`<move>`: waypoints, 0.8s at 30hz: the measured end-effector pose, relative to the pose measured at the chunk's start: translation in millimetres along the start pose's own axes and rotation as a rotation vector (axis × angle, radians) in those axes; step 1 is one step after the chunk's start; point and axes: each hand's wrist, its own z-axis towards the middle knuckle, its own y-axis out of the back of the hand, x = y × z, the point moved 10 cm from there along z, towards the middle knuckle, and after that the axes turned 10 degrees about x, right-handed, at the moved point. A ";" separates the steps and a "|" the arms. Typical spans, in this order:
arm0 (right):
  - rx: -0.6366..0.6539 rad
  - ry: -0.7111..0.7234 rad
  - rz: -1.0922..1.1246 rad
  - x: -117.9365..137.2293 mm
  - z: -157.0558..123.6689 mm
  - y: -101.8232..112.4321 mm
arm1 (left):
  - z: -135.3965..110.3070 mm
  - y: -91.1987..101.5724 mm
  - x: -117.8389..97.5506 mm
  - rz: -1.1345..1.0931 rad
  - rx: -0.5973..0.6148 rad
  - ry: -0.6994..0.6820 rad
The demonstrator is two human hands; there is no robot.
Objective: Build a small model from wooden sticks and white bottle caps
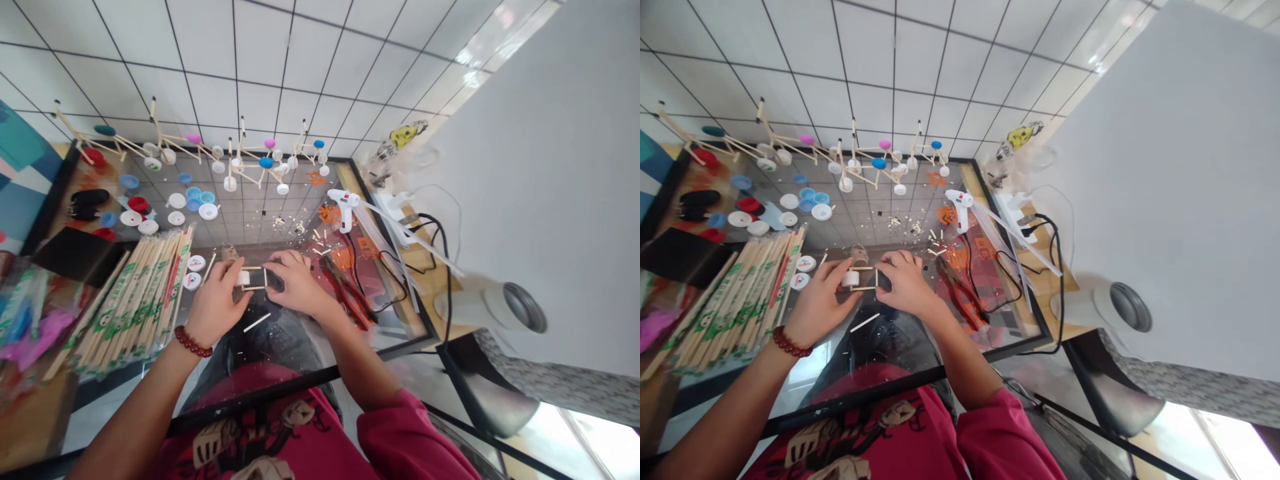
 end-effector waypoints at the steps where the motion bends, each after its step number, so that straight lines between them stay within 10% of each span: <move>1: 0.002 0.002 0.002 0.2 -0.3 0.4 | 0.7 -0.2 0.7 -0.009 0.006 0.007; 24: 0.009 0.000 0.015 -0.9 -1.2 0.0 | 5.1 3.0 -2.8 -0.111 0.041 -0.024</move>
